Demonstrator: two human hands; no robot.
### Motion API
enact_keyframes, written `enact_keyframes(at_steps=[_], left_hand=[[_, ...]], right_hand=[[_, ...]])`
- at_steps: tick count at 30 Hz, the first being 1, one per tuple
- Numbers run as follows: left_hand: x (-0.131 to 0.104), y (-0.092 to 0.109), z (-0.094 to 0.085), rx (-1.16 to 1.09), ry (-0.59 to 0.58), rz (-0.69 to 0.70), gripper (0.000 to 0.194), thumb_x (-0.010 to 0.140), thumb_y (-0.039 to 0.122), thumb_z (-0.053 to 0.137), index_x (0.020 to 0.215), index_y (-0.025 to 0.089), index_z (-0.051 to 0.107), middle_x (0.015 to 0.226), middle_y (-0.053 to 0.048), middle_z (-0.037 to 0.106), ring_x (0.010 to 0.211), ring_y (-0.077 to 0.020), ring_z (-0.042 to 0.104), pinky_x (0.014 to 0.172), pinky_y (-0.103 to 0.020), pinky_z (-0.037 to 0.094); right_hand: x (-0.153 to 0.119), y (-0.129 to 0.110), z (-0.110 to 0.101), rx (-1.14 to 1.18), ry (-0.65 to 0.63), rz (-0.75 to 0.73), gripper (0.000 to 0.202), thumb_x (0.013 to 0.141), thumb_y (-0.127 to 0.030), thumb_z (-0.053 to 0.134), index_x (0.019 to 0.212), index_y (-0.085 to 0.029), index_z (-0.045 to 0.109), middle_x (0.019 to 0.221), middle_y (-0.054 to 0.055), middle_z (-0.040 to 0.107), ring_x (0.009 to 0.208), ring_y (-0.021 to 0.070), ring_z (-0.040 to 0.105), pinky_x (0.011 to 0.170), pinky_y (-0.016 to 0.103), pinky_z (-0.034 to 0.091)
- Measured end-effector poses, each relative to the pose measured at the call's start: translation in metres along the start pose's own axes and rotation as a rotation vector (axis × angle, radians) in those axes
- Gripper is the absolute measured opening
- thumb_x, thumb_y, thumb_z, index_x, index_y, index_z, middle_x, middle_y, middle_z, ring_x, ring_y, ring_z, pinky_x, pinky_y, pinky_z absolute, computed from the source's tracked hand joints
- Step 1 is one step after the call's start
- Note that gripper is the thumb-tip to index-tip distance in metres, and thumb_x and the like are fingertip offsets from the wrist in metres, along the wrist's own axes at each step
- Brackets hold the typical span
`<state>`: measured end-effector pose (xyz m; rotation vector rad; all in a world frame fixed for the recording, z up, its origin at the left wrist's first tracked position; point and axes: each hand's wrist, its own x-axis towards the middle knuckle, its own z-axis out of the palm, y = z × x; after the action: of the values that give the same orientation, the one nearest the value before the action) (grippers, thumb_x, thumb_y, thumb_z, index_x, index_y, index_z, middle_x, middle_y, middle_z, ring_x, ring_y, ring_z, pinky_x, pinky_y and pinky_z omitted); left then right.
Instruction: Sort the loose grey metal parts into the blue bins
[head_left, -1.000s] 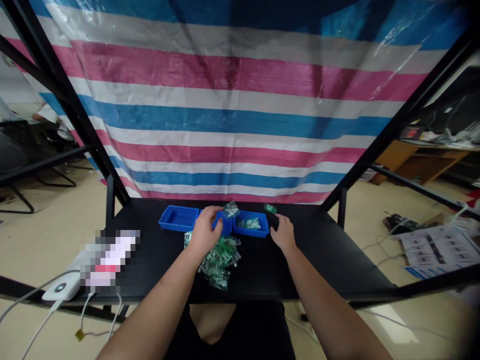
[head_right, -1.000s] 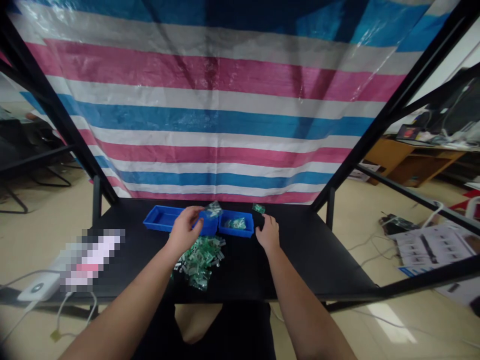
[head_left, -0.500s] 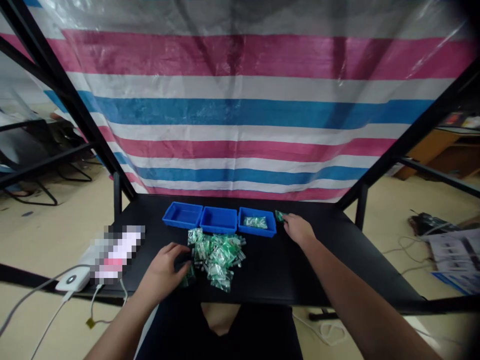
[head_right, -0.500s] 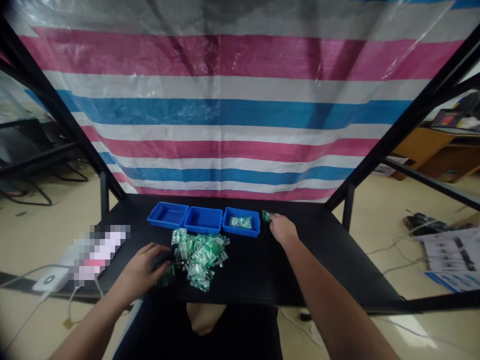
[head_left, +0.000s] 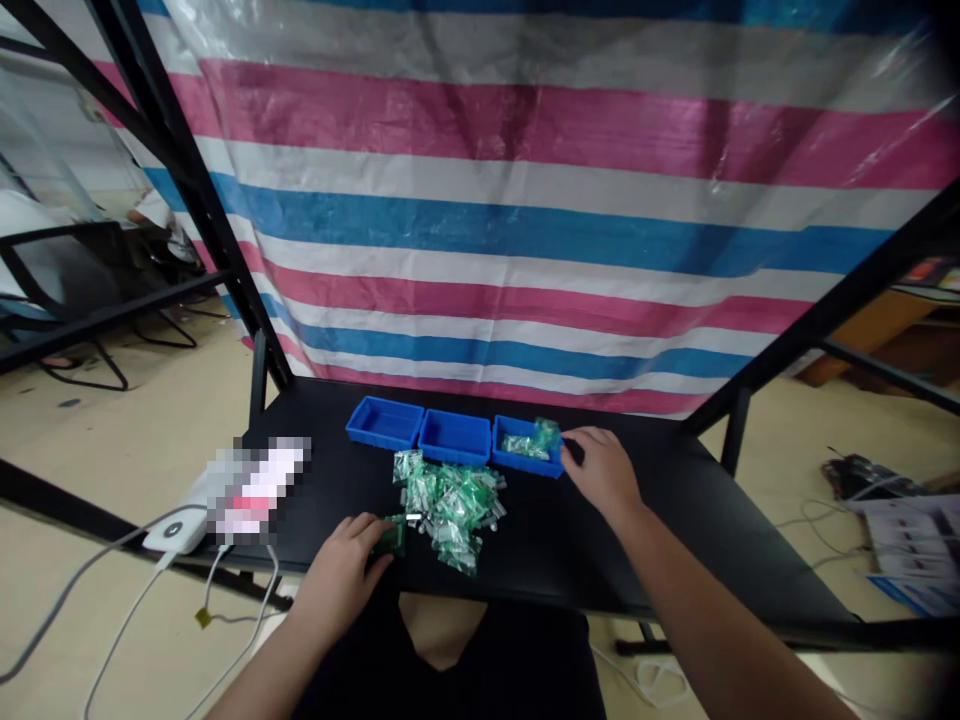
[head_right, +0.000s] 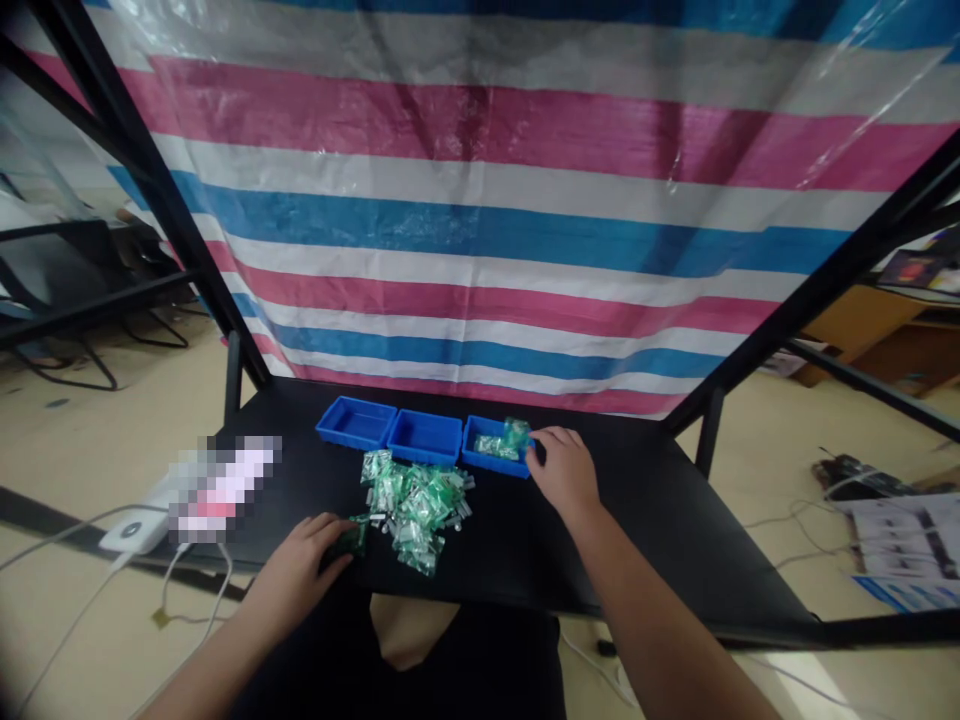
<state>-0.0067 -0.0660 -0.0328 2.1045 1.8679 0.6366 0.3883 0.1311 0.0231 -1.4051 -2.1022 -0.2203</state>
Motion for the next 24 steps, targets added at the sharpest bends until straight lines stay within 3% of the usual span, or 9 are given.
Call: enact_keyframes(at_steps=[4,6,9,11,14,17,19,22,24], left_hand=[[-0.006,0.003,-0.005,0.002,0.012,-0.012,0.028,0.090,0.015,0.057,0.111,0.029,0.070,0.106,-0.004,0.069,0.098,-0.0237,0.065,0.088,-0.037,0.052],[-0.007,0.009,-0.008,-0.044,0.092,-0.003,0.024,0.094,0.019,0.055,0.110,0.029,0.069,0.105,-0.004,0.070,0.099,-0.0229,0.066,0.088,-0.036,0.052],[-0.005,0.028,-0.012,-0.194,0.189,0.076,0.023,0.098,0.025,0.052,0.116,0.028,0.067,0.105,-0.004,0.070,0.101,-0.0206,0.066,0.091,-0.033,0.052],[-0.002,0.044,-0.013,-0.333,0.153,0.132,0.023,0.099,0.026,0.053,0.117,0.028,0.066,0.105,-0.004,0.071,0.099,-0.0187,0.066,0.089,-0.031,0.053],[0.004,0.064,-0.011,-0.520,0.028,0.171,0.022,0.098,0.030,0.055,0.117,0.027,0.066,0.108,-0.004,0.072,0.100,-0.0176,0.067,0.090,-0.029,0.054],[0.009,0.069,-0.001,-0.531,0.026,0.152,0.031,0.096,0.033,0.058,0.126,0.025,0.063,0.118,-0.007,0.070,0.109,-0.0212,0.065,0.098,-0.035,0.053],[0.015,0.067,0.008,-0.428,0.076,0.141,0.036,0.093,0.032,0.061,0.129,0.024,0.062,0.124,-0.010,0.066,0.114,-0.0251,0.061,0.101,-0.041,0.051],[0.024,0.062,0.021,-0.236,0.099,0.136,0.040,0.088,0.030,0.065,0.128,0.024,0.063,0.124,-0.011,0.064,0.113,-0.0291,0.058,0.100,-0.047,0.049],[0.028,0.060,0.028,-0.149,0.088,0.125,0.039,0.087,0.031,0.067,0.126,0.025,0.065,0.121,-0.010,0.065,0.110,-0.0297,0.057,0.096,-0.047,0.049]], right_hand=[[-0.014,-0.052,-0.004,0.150,-0.105,-0.043,0.021,0.089,-0.025,0.057,0.104,-0.020,0.071,0.104,0.010,0.067,0.099,0.0270,0.059,0.093,0.042,0.048],[-0.029,-0.082,-0.008,0.366,-0.243,-0.069,0.022,0.091,-0.027,0.057,0.108,-0.021,0.070,0.107,0.009,0.066,0.100,0.0243,0.061,0.092,0.039,0.051],[-0.055,-0.131,-0.018,0.680,-0.490,-0.097,0.039,0.090,-0.028,0.062,0.129,-0.026,0.063,0.120,0.008,0.062,0.092,0.0186,0.064,0.077,0.030,0.055],[-0.067,-0.157,-0.023,0.770,-0.576,-0.218,0.050,0.086,-0.026,0.068,0.136,-0.029,0.059,0.137,0.009,0.054,0.112,0.0217,0.061,0.089,0.032,0.054],[-0.073,-0.174,-0.024,0.824,-0.538,-0.239,0.027,0.090,-0.021,0.063,0.116,-0.025,0.067,0.121,0.008,0.061,0.104,0.0198,0.063,0.091,0.033,0.052],[-0.066,-0.161,-0.015,0.869,-0.531,-0.069,0.006,0.091,-0.027,0.064,0.093,-0.022,0.065,0.087,0.001,0.062,0.073,0.0145,0.062,0.069,0.027,0.053],[-0.057,-0.145,-0.005,0.960,-0.458,0.130,0.016,0.089,-0.035,0.067,0.089,-0.022,0.059,0.076,-0.002,0.059,0.062,0.0133,0.061,0.061,0.027,0.053],[-0.048,-0.127,0.009,1.136,-0.083,0.480,0.039,0.082,-0.047,0.075,0.092,-0.024,0.044,0.081,-0.004,0.059,0.063,0.0153,0.066,0.064,0.031,0.059],[-0.051,-0.121,0.016,1.165,0.037,0.612,0.052,0.074,-0.051,0.080,0.092,-0.026,0.038,0.088,-0.003,0.060,0.068,0.0173,0.069,0.064,0.033,0.061]])
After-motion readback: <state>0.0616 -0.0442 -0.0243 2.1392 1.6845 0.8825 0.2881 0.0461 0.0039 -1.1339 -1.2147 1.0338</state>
